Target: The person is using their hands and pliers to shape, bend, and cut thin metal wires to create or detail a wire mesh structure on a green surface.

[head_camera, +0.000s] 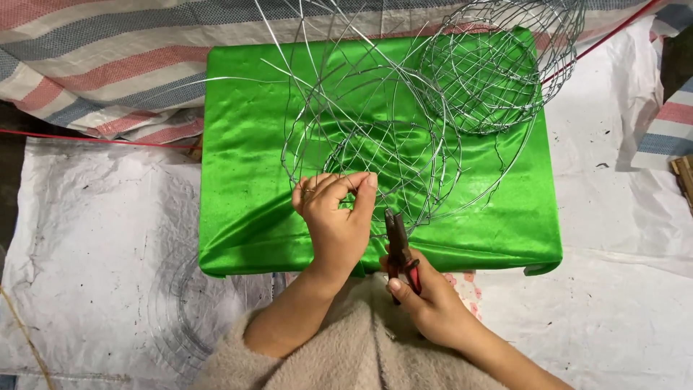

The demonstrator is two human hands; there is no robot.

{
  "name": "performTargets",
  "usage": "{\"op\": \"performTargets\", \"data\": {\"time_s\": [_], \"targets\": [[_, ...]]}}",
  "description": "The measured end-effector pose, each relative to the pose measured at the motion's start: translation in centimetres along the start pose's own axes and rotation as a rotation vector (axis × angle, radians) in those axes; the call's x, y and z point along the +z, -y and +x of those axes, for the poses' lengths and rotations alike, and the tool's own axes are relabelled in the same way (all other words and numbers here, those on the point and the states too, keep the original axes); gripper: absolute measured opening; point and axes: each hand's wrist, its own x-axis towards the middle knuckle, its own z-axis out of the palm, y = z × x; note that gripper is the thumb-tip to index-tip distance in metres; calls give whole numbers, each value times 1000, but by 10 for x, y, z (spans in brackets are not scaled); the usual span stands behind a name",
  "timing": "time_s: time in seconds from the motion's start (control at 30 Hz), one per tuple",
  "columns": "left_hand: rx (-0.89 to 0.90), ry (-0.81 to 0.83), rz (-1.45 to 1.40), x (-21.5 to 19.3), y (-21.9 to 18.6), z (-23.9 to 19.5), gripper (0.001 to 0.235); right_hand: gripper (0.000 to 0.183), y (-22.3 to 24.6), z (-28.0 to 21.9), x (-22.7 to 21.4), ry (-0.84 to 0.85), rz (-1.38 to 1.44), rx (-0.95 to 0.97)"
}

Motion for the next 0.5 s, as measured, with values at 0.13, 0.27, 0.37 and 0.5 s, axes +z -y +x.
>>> {"op": "performTargets", "data": {"time_s": [0.13, 0.27, 0.37, 0.5], "targets": [[-13, -21, 20, 7, -1, -14, 8, 52, 1, 6, 9, -68, -52, -97], [-51, 44, -14, 10, -4, -25, 8, 46, -3, 10, 15, -128, 26, -22], [-63, 53, -28, 12, -6, -27, 9, 42, -9, 13, 19, -173, 24, -39], [-81, 67, -17, 15, -7, -30, 11, 41, -18, 16, 23, -280, -68, -82]]}}
